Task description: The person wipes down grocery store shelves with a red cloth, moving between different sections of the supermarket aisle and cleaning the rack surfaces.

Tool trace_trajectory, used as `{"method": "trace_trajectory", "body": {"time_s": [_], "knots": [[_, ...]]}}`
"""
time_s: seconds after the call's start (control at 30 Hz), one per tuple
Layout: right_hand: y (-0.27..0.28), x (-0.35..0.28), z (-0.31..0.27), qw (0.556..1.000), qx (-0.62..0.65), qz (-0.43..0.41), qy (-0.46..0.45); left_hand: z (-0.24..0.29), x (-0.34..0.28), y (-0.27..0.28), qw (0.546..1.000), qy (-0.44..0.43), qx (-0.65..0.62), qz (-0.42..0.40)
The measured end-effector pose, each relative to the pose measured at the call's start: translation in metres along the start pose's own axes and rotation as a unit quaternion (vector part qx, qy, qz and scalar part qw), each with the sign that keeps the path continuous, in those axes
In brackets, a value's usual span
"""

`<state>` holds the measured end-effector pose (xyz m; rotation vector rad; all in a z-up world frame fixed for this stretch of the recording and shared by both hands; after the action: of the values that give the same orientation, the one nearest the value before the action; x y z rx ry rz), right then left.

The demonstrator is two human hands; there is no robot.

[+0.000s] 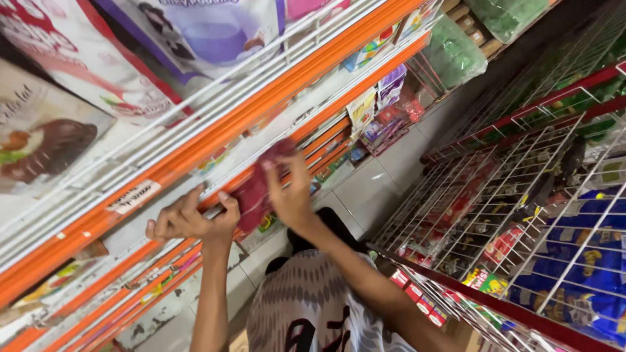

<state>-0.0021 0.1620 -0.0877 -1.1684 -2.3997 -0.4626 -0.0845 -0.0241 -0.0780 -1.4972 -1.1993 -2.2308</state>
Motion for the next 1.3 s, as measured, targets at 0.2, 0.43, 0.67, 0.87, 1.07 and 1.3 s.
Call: {"method": "trace_trajectory", "body": {"time_s": [0.2,0.43,0.67,0.87,1.07,1.3], "knots": [[0.099,0.086,0.081,0.986,0.030,0.163,-0.032,-0.005,-0.002,-0.001,0.999,-0.022,0.028,-0.012],[0.093,0.082,0.066,0.980,-0.035,0.196,0.002,-0.005,0.003,0.002,0.997,-0.054,0.048,0.041],[-0.059,-0.051,-0.037,0.985,-0.046,-0.132,0.097,-0.008,0.011,0.025,0.999,-0.035,0.023,-0.003],[0.002,0.002,0.014,0.995,-0.084,0.044,0.023,-0.010,0.023,0.065,0.989,-0.014,-0.046,-0.140],[0.052,0.046,0.015,0.992,-0.080,0.082,0.045,-0.015,0.032,0.096,0.971,-0.007,-0.093,-0.219],[-0.087,-0.059,-0.045,0.997,0.073,-0.021,-0.001,-0.032,0.030,0.120,0.955,-0.009,-0.157,-0.251]]}}
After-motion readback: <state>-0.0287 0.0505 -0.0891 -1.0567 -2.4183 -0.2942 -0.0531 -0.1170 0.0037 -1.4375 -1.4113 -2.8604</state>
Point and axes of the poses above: each hand's wrist, its own x-axis towards the middle knuckle, its own y-axis out of the back of the hand, z = x × y, the point moved 6 cm from there along x, towards the middle knuckle, and after that the axes turned 13 degrees about -z, right-handed, at the moved point
